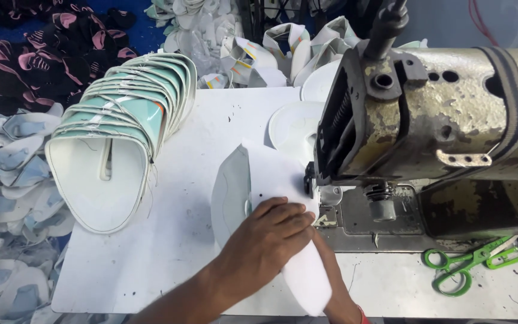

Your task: The person uses a sewing machine to stitch white fabric onto the straps of light green slide sandals. They repeatedly pick up a sandal, align the fabric, sew it in place, and then place the finished item aside.

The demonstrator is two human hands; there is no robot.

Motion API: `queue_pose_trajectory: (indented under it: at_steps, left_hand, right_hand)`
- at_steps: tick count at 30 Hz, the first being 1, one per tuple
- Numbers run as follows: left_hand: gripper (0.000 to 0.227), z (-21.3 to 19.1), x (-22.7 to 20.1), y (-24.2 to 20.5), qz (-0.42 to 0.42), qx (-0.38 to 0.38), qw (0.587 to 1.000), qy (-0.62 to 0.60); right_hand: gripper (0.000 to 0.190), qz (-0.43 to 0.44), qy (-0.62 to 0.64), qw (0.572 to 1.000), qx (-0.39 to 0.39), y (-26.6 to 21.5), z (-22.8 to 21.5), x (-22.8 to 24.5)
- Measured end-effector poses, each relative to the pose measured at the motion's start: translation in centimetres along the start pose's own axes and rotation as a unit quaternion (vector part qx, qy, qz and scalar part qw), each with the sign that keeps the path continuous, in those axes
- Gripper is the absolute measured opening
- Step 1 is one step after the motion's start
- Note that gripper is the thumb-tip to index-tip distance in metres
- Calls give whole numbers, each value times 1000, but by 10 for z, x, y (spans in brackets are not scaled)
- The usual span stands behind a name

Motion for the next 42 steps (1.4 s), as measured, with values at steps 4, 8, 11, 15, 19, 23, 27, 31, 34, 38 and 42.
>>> queue_pose_trajectory:
  at_steps: [4, 8, 11, 15, 19, 23, 27, 31, 34, 38, 42]
  left_hand:
    - [28, -4, 6, 5, 10, 10, 1000, -4]
    - [31, -8, 12, 10, 21, 5, 1000, 15]
    - [32, -8, 17, 13, 38, 7, 999, 20]
    - [38, -10, 15, 20, 19, 17, 1000, 8]
    - [36, -7, 12, 20, -10, 52, 997, 63]
    - [36, -2, 19, 12, 21, 30, 997, 66]
    - [31, 2, 21, 10, 22, 18, 998, 62]
    - [33, 3, 19, 12, 6, 18, 998, 66]
    - [36, 5, 16, 11, 9, 16, 995, 94]
    - [35, 6, 19, 10, 4, 14, 996, 88]
    - [32, 9, 17, 9, -12, 4, 998, 66]
  right_hand:
    - [44, -57, -40, 998, -1, 6, 4, 20]
    - [44, -47, -27, 998, -18, 16, 8, 17]
    - [40, -73, -23, 997, -23, 18, 9, 29]
    - [40, -76, 47, 996, -7, 28, 9, 15]
    - [41, -76, 76, 994, 0, 27, 3, 17]
    - [44, -98, 52, 993, 36, 32, -7, 3]
    - [47, -122, -48, 989, 71, 34, -20, -3]
    - [50, -104, -103, 985, 96, 34, -22, 20]
    - [44, -107, -137, 981, 84, 30, -19, 18]
    - [36, -118, -136, 982, 56, 31, -17, 18]
    - [30, -90, -84, 991, 50, 31, -18, -7]
Point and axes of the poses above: each hand's wrist, its own y-axis towards the middle knuckle, its own z-axis out of the palm, x = y × z, the point moved 1 cm from there along y, towards the middle knuckle, and after that the axes turned 15 degrees about -y, right-handed, at the moved point
